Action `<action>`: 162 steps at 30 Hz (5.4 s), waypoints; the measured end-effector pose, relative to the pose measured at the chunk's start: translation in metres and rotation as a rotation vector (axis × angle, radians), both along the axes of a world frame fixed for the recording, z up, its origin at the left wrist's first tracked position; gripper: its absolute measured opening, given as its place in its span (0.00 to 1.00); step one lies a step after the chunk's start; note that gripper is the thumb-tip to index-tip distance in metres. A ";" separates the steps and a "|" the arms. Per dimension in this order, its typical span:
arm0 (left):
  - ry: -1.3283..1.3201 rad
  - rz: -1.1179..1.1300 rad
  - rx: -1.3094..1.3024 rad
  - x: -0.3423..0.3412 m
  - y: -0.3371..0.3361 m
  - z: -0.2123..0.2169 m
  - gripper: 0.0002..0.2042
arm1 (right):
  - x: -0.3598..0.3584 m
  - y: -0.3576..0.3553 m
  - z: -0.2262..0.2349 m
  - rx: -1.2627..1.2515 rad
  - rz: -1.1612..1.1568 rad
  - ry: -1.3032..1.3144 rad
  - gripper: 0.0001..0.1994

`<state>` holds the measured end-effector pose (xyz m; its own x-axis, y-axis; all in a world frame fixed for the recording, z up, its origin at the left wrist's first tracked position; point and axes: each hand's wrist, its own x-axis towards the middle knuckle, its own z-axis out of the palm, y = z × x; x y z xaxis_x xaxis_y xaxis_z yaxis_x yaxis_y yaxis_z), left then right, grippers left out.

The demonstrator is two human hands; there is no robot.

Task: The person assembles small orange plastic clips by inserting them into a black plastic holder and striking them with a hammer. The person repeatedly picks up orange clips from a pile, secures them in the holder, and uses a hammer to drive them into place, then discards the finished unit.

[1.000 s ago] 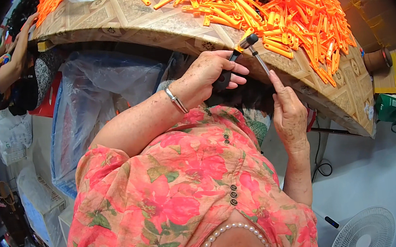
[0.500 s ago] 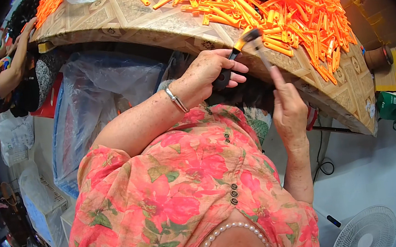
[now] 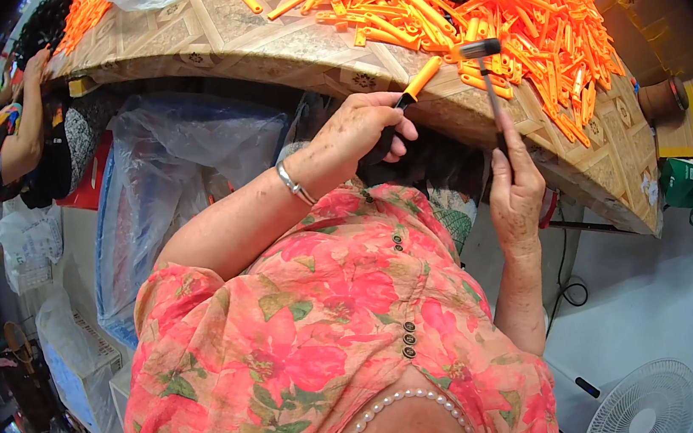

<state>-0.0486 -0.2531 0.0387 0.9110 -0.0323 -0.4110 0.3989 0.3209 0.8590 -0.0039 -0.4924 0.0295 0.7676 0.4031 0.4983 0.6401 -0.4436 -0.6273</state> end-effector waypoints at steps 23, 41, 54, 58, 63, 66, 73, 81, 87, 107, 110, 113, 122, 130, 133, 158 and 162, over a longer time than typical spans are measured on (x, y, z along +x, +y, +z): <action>-0.672 0.186 1.726 -0.005 0.022 -0.012 0.14 | -0.014 0.034 -0.005 -0.110 0.048 -0.031 0.29; 0.026 1.130 0.707 -0.172 0.228 -0.152 0.26 | 0.088 -0.144 -0.018 0.405 -0.705 0.161 0.28; -0.837 0.340 1.197 -0.024 0.040 -0.028 0.20 | 0.105 -0.119 -0.004 -0.689 -0.993 -0.420 0.24; -0.953 0.134 1.075 0.020 -0.014 -0.018 0.19 | 0.077 -0.033 -0.005 -0.251 -0.437 -0.338 0.12; -0.906 0.124 1.011 0.059 -0.045 -0.021 0.21 | 0.080 0.003 -0.014 -0.282 -0.452 -0.288 0.10; -0.943 0.103 1.115 0.069 -0.046 -0.012 0.20 | 0.084 0.001 -0.024 -0.176 -0.432 -0.206 0.08; -0.965 0.255 1.406 0.094 -0.036 -0.009 0.21 | 0.085 -0.012 -0.025 0.498 -0.285 0.074 0.05; -0.861 0.571 1.485 0.163 0.031 -0.001 0.19 | 0.081 -0.012 -0.012 0.941 -0.054 0.658 0.08; -0.600 0.815 1.548 0.201 0.090 0.009 0.21 | 0.087 -0.013 -0.011 1.026 -0.062 0.756 0.09; -0.494 0.347 1.915 0.195 0.157 0.009 0.07 | 0.083 -0.009 -0.019 0.986 -0.001 0.709 0.21; -0.701 0.627 1.680 0.205 0.175 0.002 0.05 | 0.082 -0.010 -0.021 1.019 0.006 0.699 0.22; -0.748 0.802 1.379 0.207 0.189 0.012 0.09 | 0.082 -0.008 -0.020 1.022 0.006 0.723 0.23; -0.691 0.291 -0.223 0.120 0.101 0.031 0.14 | 0.057 0.019 -0.004 0.983 0.148 0.859 0.21; -0.481 0.051 -0.546 0.050 0.001 -0.004 0.10 | 0.024 0.031 0.010 0.866 0.298 1.003 0.14; -0.451 -0.011 -0.545 0.044 -0.011 -0.014 0.11 | 0.015 0.031 0.011 0.854 0.299 1.035 0.12; -0.372 0.048 -0.215 0.024 -0.043 -0.012 0.12 | 0.009 0.028 -0.007 0.382 0.040 0.201 0.10; -0.335 0.094 -0.261 0.021 -0.044 -0.007 0.12 | 0.005 0.027 -0.005 0.385 0.067 0.164 0.12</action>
<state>-0.0272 -0.2975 0.0314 0.9967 -0.0063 -0.0809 0.0702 0.5660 0.8214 0.0012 -0.4652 0.0242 0.8277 0.2633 0.4955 0.5374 -0.1180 -0.8350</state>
